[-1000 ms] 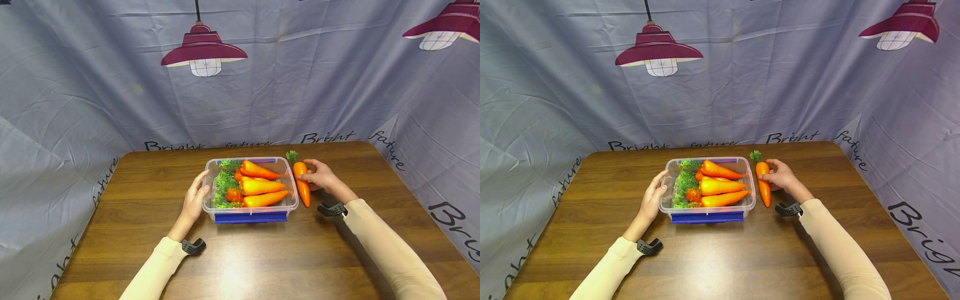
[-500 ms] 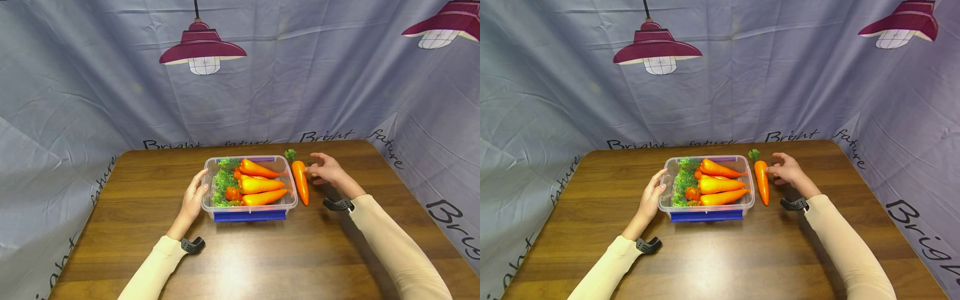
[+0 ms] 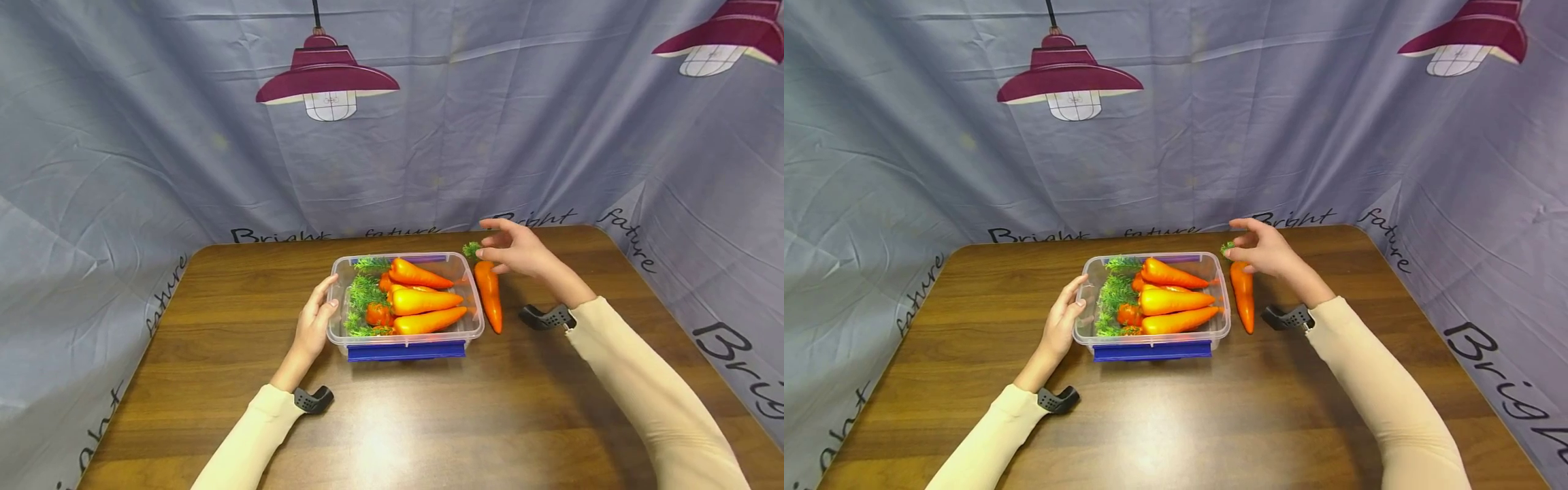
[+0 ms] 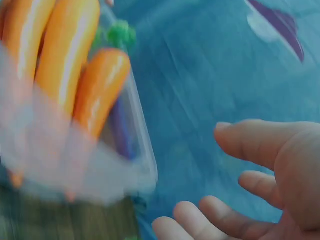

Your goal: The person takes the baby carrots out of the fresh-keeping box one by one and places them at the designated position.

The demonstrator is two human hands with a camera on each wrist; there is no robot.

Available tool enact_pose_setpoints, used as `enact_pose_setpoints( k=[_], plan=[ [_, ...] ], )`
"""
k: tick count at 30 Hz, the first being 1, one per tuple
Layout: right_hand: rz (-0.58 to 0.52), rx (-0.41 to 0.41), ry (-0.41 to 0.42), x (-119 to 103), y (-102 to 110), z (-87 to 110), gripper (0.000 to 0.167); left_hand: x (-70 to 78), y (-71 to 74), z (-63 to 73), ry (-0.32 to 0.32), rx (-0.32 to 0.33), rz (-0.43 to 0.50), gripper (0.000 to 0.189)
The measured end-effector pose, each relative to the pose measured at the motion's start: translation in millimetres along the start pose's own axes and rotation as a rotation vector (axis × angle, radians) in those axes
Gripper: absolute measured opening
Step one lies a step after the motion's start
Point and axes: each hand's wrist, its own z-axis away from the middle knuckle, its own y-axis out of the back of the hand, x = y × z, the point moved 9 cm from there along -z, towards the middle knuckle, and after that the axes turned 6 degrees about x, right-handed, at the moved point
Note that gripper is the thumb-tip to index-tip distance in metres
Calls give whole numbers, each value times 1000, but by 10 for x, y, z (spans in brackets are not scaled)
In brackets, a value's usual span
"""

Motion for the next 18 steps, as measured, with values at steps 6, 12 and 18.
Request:
enact_pose_setpoints(
  k=[6, 12, 18],
  plan=[
    [-24, -111, 103, -358, -385, 29, 67, 0, 4, -10, 10, -2, -3, 49],
    [-7, -212, 184, -518, -745, 20, 66, 10, 5, -8, 12, -9, -8, 49],
    [30, -262, 217, -559, -981, 37, 65, 6, 12, 6, 7, -10, -11, 49]
  ],
)
